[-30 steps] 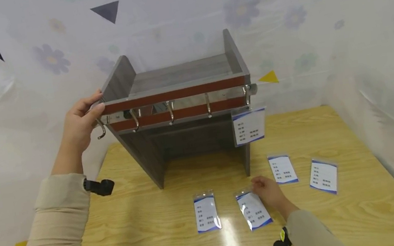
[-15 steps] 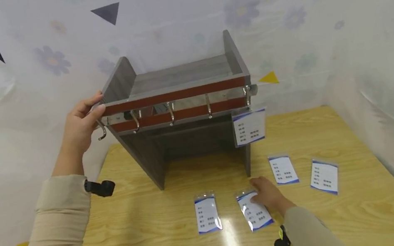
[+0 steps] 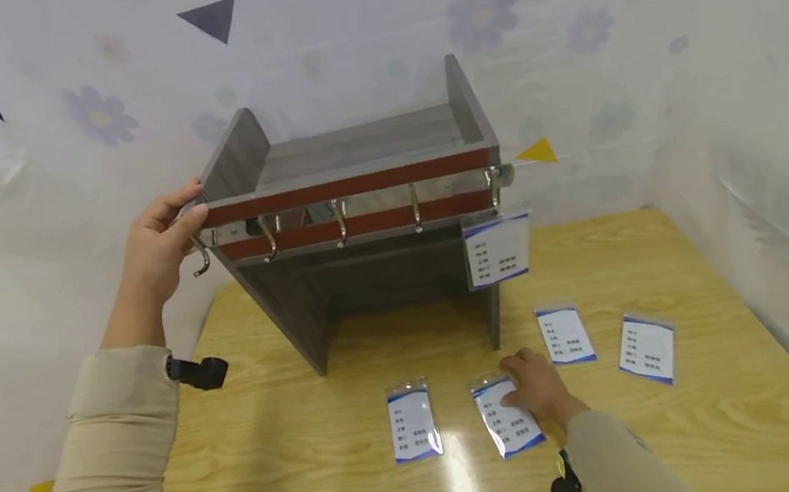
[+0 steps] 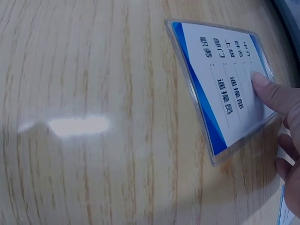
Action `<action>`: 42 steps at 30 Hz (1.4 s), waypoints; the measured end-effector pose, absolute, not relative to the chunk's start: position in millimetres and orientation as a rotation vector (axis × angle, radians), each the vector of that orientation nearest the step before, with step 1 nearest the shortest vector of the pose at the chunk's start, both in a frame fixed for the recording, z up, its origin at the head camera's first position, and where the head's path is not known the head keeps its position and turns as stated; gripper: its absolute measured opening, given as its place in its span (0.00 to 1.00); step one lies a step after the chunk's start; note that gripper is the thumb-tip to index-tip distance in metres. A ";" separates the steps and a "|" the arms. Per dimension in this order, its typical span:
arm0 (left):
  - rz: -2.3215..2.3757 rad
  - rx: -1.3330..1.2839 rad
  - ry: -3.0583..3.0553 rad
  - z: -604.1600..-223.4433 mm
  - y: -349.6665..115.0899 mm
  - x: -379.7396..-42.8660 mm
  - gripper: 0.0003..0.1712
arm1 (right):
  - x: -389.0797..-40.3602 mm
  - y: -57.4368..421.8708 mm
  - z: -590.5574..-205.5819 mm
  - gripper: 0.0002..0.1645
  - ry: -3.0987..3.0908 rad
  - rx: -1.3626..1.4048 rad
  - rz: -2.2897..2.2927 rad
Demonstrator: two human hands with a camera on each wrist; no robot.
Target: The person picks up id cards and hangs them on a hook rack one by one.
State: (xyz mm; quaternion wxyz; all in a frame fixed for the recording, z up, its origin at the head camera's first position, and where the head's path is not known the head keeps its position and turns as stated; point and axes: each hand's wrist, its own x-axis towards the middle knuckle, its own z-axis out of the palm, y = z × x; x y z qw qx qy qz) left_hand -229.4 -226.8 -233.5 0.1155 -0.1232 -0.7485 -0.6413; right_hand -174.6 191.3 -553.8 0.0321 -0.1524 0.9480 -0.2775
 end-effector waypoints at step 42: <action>-1.875 -0.393 -2.175 -234.8 -228.5 -231.5 0.23 | -173.5 186.4 -548.3 0.26 2.776 -0.286 -1.141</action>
